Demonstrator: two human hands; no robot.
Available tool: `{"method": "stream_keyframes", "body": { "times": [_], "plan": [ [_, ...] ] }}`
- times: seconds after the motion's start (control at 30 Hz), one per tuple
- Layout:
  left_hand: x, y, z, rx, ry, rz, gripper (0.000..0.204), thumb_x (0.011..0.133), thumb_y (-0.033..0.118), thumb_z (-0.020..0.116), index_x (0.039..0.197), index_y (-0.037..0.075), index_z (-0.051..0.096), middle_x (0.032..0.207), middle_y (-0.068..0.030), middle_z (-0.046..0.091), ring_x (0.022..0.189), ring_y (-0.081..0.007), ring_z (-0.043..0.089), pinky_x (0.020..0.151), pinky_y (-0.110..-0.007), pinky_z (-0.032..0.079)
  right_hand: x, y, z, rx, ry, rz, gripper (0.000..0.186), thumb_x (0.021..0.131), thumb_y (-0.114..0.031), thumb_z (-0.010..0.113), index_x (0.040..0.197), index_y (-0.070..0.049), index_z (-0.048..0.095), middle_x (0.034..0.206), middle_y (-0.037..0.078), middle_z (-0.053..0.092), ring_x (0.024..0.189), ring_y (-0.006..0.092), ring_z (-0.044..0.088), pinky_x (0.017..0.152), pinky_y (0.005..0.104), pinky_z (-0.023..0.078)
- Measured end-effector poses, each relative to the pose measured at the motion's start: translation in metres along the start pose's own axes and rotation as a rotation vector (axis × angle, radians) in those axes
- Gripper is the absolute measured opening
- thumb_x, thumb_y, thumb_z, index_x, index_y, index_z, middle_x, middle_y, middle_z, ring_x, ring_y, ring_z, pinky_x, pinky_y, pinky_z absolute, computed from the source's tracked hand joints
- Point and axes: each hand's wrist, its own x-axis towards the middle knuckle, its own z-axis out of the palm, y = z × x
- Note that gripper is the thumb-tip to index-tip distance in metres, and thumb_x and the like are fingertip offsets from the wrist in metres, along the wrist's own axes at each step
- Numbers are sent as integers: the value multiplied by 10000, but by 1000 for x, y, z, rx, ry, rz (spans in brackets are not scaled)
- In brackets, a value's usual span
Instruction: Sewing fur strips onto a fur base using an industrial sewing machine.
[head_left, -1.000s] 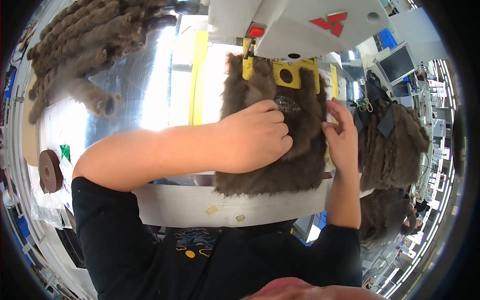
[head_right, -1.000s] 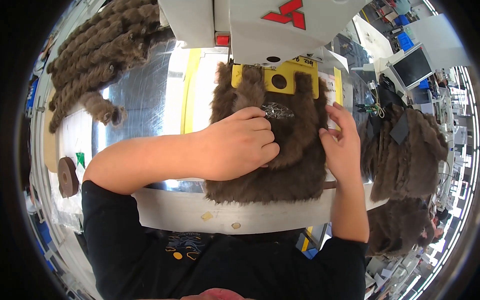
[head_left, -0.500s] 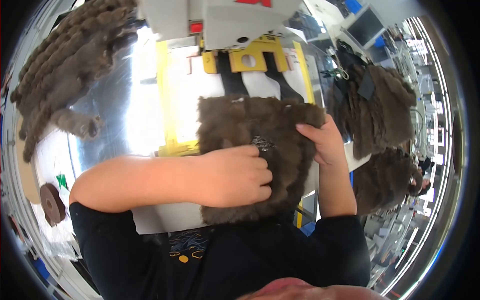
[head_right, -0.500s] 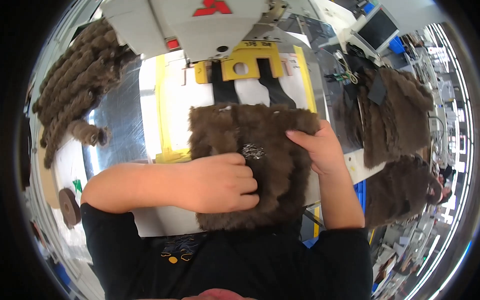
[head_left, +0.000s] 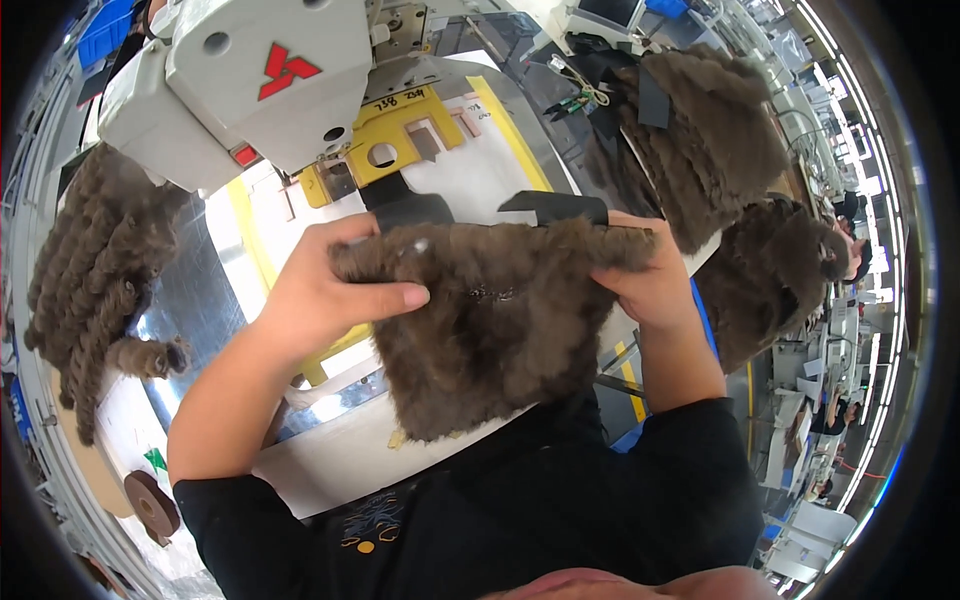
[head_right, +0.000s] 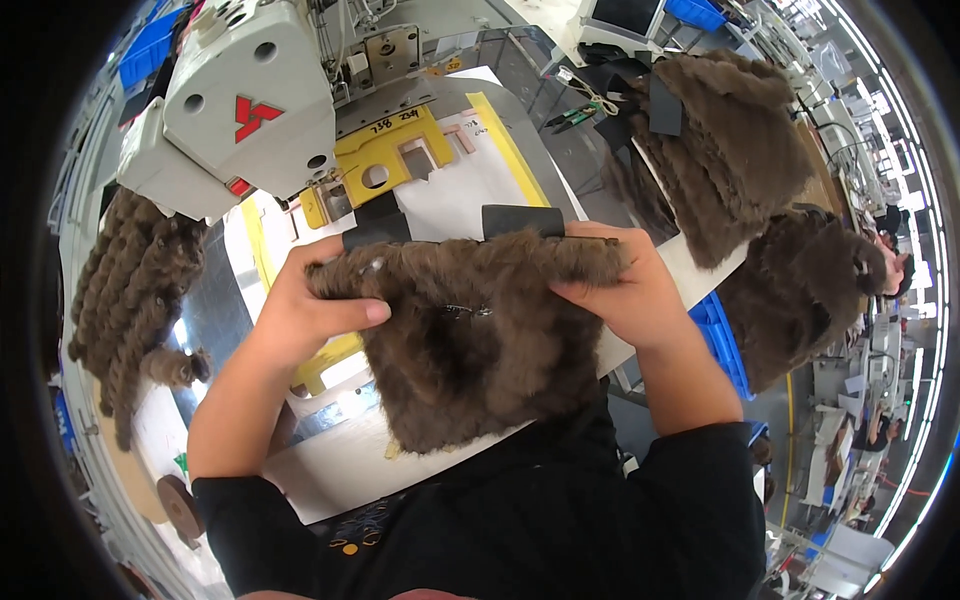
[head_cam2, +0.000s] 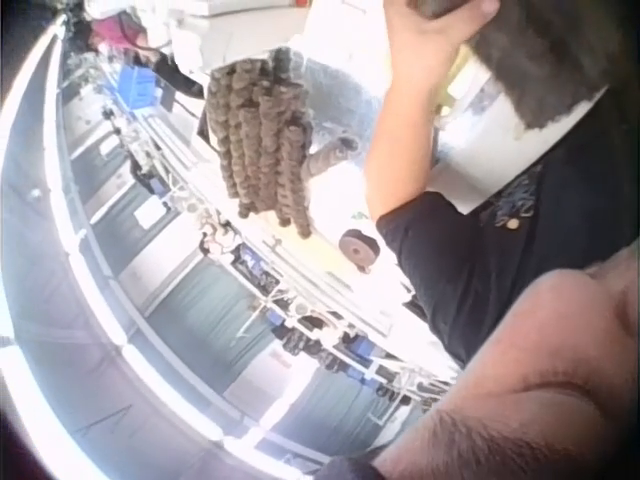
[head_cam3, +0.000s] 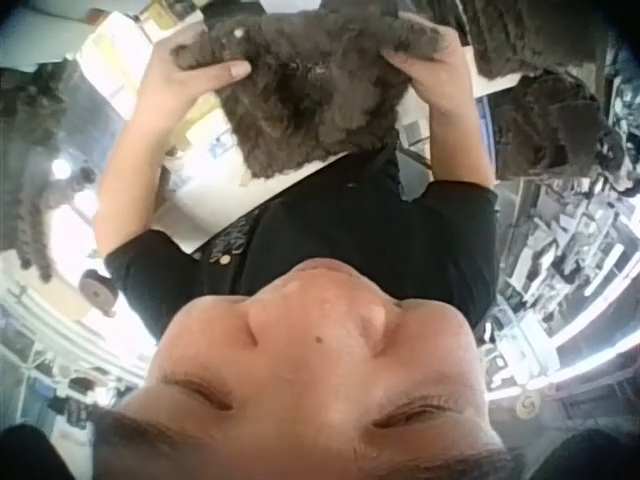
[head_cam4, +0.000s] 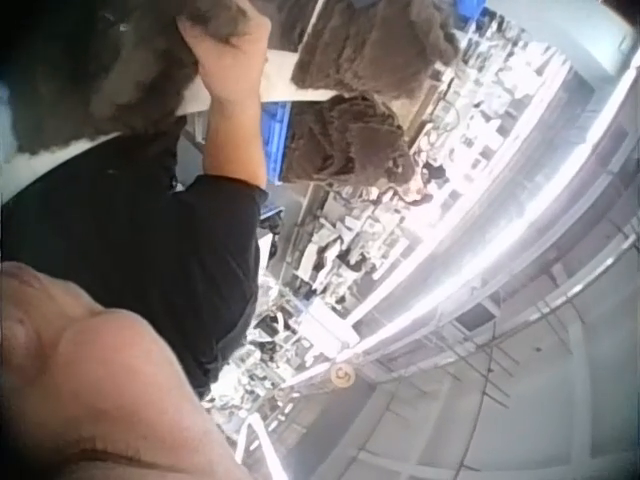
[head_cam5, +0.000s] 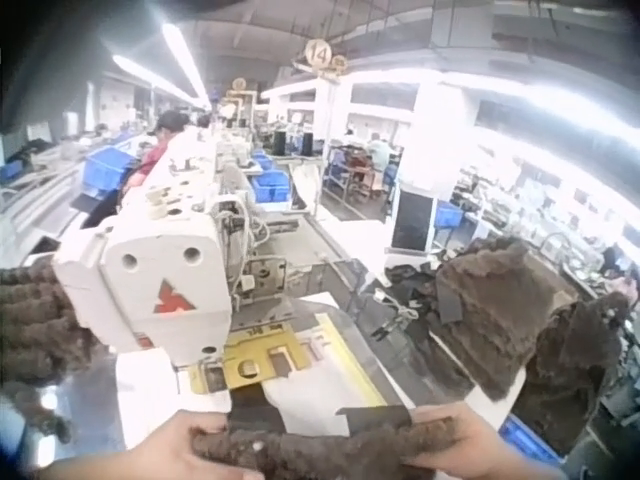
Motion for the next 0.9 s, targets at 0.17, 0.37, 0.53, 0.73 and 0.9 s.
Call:
{"method": "stream_keyframes", "body": {
  "times": [0.17, 0.37, 0.53, 0.73, 0.9],
  "plan": [
    [-7, -15, 1, 311, -38, 415, 277, 752, -72, 823, 1014, -22, 749, 967, -97, 726, 888, -172, 686, 809, -286, 522, 11, -42, 16, -244, -40, -62, 176, 786, 61, 766, 951, 1, 754, 1043, 83, 705, 989, 214, 661, 935, 356, 509],
    [-17, -16, 3, 601, 157, 672, 437, 680, -152, 714, 1094, -20, 758, 1076, -179, 746, 976, -312, 731, 880, -308, 549, 10, -51, -10, -512, -331, -627, 202, 671, 64, 726, 818, -62, 782, 1070, 142, 726, 1053, 343, 661, 1021, 447, 481],
    [-16, -9, 6, 802, 181, 1310, 300, 681, -19, 711, 974, 18, 761, 968, -128, 713, 935, -375, 717, 789, -443, 587, 6, -41, 24, -183, 261, -377, 385, 704, 111, 748, 1046, -61, 788, 1220, 146, 692, 1134, 259, 651, 990, 369, 500],
    [-29, -18, 12, 842, 89, 1569, 259, 643, 104, 717, 898, 80, 751, 981, -75, 669, 867, -278, 648, 724, -402, 543, -3, -34, -3, -422, -225, -491, 213, 716, -36, 856, 918, -43, 787, 960, 97, 707, 884, 270, 685, 801, 351, 546],
    [-34, -22, 12, 977, 67, 1652, 180, 653, 127, 689, 821, 119, 755, 971, -28, 656, 912, -269, 653, 767, -409, 500, -3, -47, -9, -560, -206, -759, 189, 724, -88, 870, 883, -59, 772, 981, 99, 709, 900, 265, 679, 779, 366, 544]
  ]
}}
